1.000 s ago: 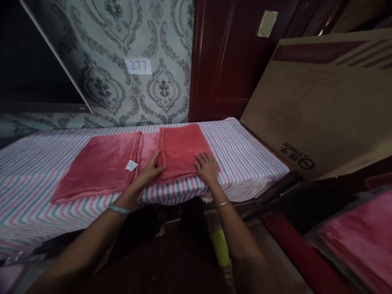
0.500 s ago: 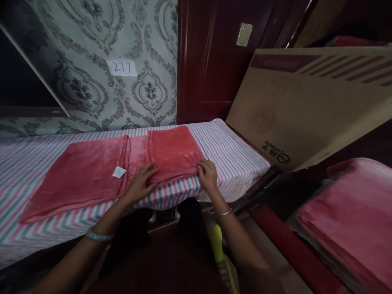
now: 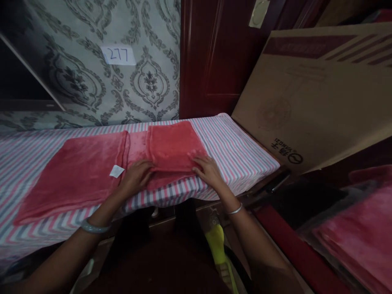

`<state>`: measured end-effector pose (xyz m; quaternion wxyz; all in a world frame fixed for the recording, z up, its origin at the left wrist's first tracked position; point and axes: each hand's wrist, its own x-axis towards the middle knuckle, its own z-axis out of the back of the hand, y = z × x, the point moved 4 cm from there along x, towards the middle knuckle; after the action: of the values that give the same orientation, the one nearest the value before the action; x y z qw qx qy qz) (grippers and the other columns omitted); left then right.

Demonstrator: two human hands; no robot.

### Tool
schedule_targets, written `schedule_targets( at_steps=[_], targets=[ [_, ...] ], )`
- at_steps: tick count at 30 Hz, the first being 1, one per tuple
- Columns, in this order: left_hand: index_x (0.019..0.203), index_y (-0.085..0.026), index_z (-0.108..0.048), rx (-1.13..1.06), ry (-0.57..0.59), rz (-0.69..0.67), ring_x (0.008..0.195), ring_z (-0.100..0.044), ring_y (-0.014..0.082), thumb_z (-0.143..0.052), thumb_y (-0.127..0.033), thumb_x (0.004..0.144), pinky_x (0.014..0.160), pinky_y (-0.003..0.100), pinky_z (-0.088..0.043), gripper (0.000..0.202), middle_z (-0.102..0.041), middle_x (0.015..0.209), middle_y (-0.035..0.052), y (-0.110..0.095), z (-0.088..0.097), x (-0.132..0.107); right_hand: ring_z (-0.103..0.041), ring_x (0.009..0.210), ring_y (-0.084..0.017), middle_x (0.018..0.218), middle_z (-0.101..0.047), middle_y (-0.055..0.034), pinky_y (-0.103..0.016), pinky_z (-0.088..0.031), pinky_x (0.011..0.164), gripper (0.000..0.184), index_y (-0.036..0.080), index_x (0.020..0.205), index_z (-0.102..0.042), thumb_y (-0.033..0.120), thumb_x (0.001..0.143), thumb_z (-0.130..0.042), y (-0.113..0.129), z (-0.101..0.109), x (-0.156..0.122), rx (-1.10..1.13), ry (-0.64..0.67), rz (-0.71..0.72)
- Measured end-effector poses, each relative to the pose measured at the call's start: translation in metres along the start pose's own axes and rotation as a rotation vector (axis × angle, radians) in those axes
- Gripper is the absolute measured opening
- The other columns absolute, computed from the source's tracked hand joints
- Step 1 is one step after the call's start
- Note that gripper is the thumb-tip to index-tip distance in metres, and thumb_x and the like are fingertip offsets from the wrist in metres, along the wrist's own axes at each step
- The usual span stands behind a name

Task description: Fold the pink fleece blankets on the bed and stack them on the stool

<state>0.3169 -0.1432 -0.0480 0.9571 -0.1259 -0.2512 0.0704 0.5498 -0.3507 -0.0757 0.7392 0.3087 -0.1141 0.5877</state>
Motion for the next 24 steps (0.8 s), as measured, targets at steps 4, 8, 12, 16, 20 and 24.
schedule_targets(
  at_steps=[4,8,12,16,20,24],
  targets=[
    [0.113,-0.017,-0.068,0.005,0.102,-0.032,0.118,-0.063,0.0297,-0.058,-0.008,0.077,0.103,0.047,-0.051,0.039,-0.070,0.121,0.0137,0.005,-0.008,0.006,-0.058,0.130,-0.034,0.142,-0.063,-0.0134,-0.056,-0.043,0.111,0.055,0.025,0.143,-0.061,0.056,0.097,-0.060,-0.004,-0.003,-0.001,-0.008,0.117,0.033],
    [0.108,-0.017,-0.070,0.019,0.111,-0.078,0.120,-0.062,0.0312,-0.056,-0.004,0.072,0.104,0.049,-0.049,0.041,-0.071,0.122,0.0143,0.007,-0.007,0.006,-0.055,0.134,-0.036,0.148,-0.059,-0.0142,-0.059,-0.041,0.113,0.061,0.025,0.145,-0.059,0.053,0.092,-0.067,-0.014,-0.003,-0.007,0.038,0.144,0.037],
    [0.109,-0.017,-0.071,-0.025,-0.025,-0.063,0.107,-0.066,0.0285,-0.053,-0.010,0.084,0.094,0.046,-0.052,0.032,-0.075,0.109,0.0124,0.010,0.001,0.013,-0.057,0.132,-0.033,0.144,-0.062,-0.0127,-0.055,-0.044,0.112,0.051,0.025,0.139,-0.065,0.051,0.095,-0.063,-0.027,0.001,-0.007,0.155,0.078,-0.025],
    [0.111,-0.021,-0.073,-0.204,-0.105,-0.096,0.100,-0.068,0.0225,-0.047,-0.010,0.086,0.092,0.040,-0.053,0.038,-0.076,0.106,0.0079,0.013,0.006,0.027,-0.061,0.127,-0.030,0.136,-0.068,-0.0116,-0.052,-0.047,0.109,0.040,0.025,0.131,-0.071,0.045,0.099,-0.058,-0.039,0.005,-0.002,0.239,0.034,-0.086],
    [0.108,-0.022,-0.077,-0.370,-0.090,-0.102,0.100,-0.070,0.0191,-0.043,-0.006,0.080,0.093,0.036,-0.054,0.047,-0.077,0.106,0.0061,0.017,0.013,0.042,-0.059,0.130,-0.032,0.140,-0.064,-0.0130,-0.054,-0.046,0.110,0.043,0.025,0.132,-0.070,0.042,0.093,-0.067,-0.045,0.006,0.000,0.268,0.111,-0.042],
    [0.098,-0.022,-0.078,-0.445,0.000,-0.138,0.095,-0.069,0.0175,-0.040,-0.005,0.076,0.089,0.034,-0.054,0.047,-0.076,0.098,0.0051,0.019,0.021,0.058,-0.062,0.121,-0.031,0.130,-0.069,-0.0132,-0.052,-0.047,0.106,0.036,0.023,0.122,-0.072,0.036,0.088,-0.071,-0.049,0.006,0.006,0.247,0.113,-0.034]
  ],
)
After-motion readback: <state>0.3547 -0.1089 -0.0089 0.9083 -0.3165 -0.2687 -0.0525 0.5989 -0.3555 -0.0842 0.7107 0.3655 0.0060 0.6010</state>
